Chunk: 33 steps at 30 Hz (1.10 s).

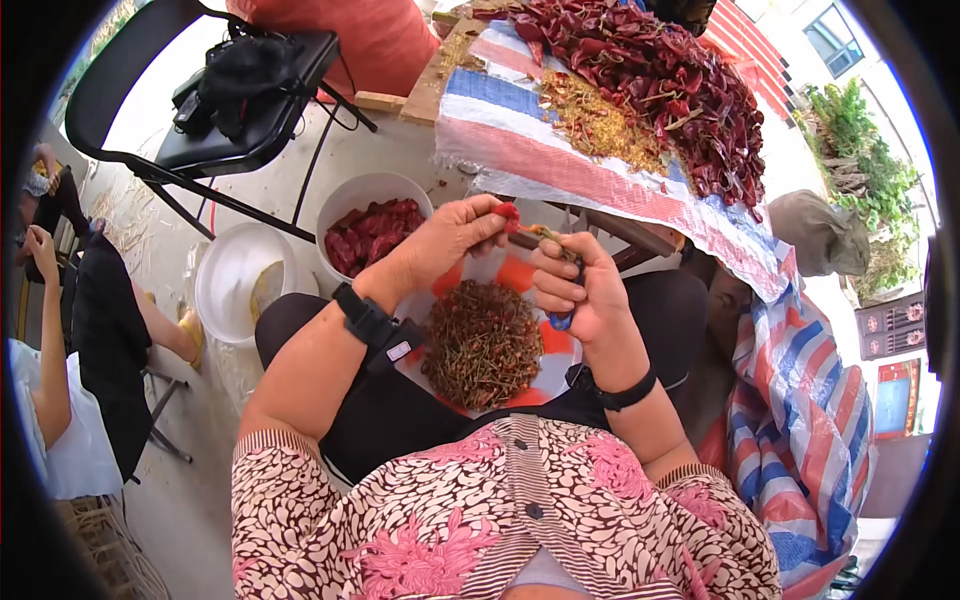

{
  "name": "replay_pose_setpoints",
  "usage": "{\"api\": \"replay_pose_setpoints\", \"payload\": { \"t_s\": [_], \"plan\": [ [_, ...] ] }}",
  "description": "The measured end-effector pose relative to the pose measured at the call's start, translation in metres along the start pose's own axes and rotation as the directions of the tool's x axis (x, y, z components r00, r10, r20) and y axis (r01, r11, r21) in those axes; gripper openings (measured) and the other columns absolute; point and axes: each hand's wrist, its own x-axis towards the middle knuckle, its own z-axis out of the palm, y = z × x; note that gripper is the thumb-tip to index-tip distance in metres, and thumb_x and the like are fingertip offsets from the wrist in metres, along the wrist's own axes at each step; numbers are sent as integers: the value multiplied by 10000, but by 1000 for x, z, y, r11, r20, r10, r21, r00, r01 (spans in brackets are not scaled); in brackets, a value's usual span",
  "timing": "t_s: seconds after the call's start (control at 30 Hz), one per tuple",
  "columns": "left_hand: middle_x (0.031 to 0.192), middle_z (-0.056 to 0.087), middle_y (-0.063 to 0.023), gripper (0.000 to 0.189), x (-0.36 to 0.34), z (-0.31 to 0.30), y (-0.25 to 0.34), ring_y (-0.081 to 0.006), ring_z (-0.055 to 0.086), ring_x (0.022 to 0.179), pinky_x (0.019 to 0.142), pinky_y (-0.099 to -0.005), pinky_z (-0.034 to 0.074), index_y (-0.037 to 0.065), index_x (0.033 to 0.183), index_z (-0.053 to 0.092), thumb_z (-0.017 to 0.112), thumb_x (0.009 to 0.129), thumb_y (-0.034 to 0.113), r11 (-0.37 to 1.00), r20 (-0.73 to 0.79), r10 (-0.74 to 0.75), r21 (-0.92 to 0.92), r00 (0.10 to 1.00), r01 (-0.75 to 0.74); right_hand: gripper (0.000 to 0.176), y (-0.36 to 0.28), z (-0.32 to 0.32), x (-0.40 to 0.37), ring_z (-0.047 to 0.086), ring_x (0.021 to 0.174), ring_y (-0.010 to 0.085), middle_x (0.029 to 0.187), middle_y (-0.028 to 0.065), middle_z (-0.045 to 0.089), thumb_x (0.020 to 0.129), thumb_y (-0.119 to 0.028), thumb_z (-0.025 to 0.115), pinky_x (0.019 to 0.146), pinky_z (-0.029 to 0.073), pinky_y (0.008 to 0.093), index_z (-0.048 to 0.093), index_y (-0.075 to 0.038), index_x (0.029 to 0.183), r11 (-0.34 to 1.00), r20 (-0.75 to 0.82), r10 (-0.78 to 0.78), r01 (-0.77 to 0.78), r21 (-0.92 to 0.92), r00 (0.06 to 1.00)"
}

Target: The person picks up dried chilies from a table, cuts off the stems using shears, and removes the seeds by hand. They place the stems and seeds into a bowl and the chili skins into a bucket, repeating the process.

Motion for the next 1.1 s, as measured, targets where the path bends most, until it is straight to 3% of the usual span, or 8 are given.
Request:
{"api": "replay_pose_setpoints", "payload": {
  "t_s": [0.2, 0.23, 0.33, 0.37, 0.47, 0.67, 0.87, 1.1],
  "plan": [
    [962, 609, 9, 203, -7, -15, 7, -49, 526, 776, 713, -185, 430, 31, 1086, 577, 511, 986, 194, 992, -55, -53, -115, 997, 46, 158, 4, 8, -23, 295, 406, 27, 609, -43, 387, 927, -205, 513, 376, 226, 199, 494, -77, 835, 870, -207, -197, 74, -487, 958],
    [966, 615, -9, 208, -9, -17, 7, -69, 539, 789, 725, -205, 440, 25, 1088, 576, 522, 975, 191, 998, -97, -64, -21, 993, 63, 170, 4, 1, -29, 452, 473, 87, 677, -10, 505, 892, -214, 596, 441, 350, 227, 527, -60, 915, 781, -225, -173, -6, -625, 959],
    [964, 631, -70, 233, -9, -31, 5, -157, 579, 831, 764, -279, 464, 18, 1087, 574, 566, 928, 188, 930, -240, 24, 360, 970, 66, 296, 23, -46, -25, 595, 644, 201, 710, 89, 603, 840, -268, 650, 590, 461, 321, 535, -49, 1002, -218, 81, -317, 11, -976, 945],
    [955, 635, -94, 247, -11, -42, -3, -203, 594, 848, 778, -310, 469, 21, 1082, 572, 589, 904, 192, 840, -291, 121, 540, 949, 58, 318, 25, -32, -30, 615, 731, 247, 763, 118, 628, 828, -285, 662, 663, 471, 345, 547, -40, 995, -274, -33, -341, -132, -953, 940],
    [990, 623, -174, 376, -12, -72, -23, -350, 598, 947, 859, -406, 463, 24, 1126, 565, 665, 796, 175, 541, -370, 320, 827, 872, 152, 306, 13, -22, -34, 636, 814, 300, 823, 136, 649, 813, -322, 677, 715, 482, 372, 608, -38, 904, -256, -137, -393, -251, -933, 909],
    [1118, 579, -167, 521, -12, -75, -25, -367, 530, 1060, 889, -481, 433, 70, 1212, 536, 703, 724, 144, 137, -429, 424, 901, 798, 411, 270, -83, -27, -10, 643, 845, 306, 889, 141, 667, 820, -313, 653, 737, 486, 388, 642, -71, 938, -409, 49, -579, -238, -881, 814],
    [1112, 584, -180, 510, 2, -66, -30, -383, 532, 1047, 865, -501, 441, 44, 1211, 524, 680, 744, 175, 203, -382, 254, 919, 889, 337, 258, -208, -30, 66, 632, 920, 339, 983, 134, 644, 832, -217, 596, 766, 486, 451, 584, -141, 1079, -576, 170, -768, -551, -604, 617],
    [1050, 585, -211, 421, 9, -64, -29, -393, 579, 1002, 838, -493, 475, 35, 1160, 528, 647, 769, 134, 237, -331, 147, 927, 932, 292, 328, -268, -71, 129, 636, 915, 319, 1006, 108, 605, 833, -85, 563, 732, 498, 440, 566, -217, 1134, -749, 270, -657, -568, -341, 704]
  ]
}}
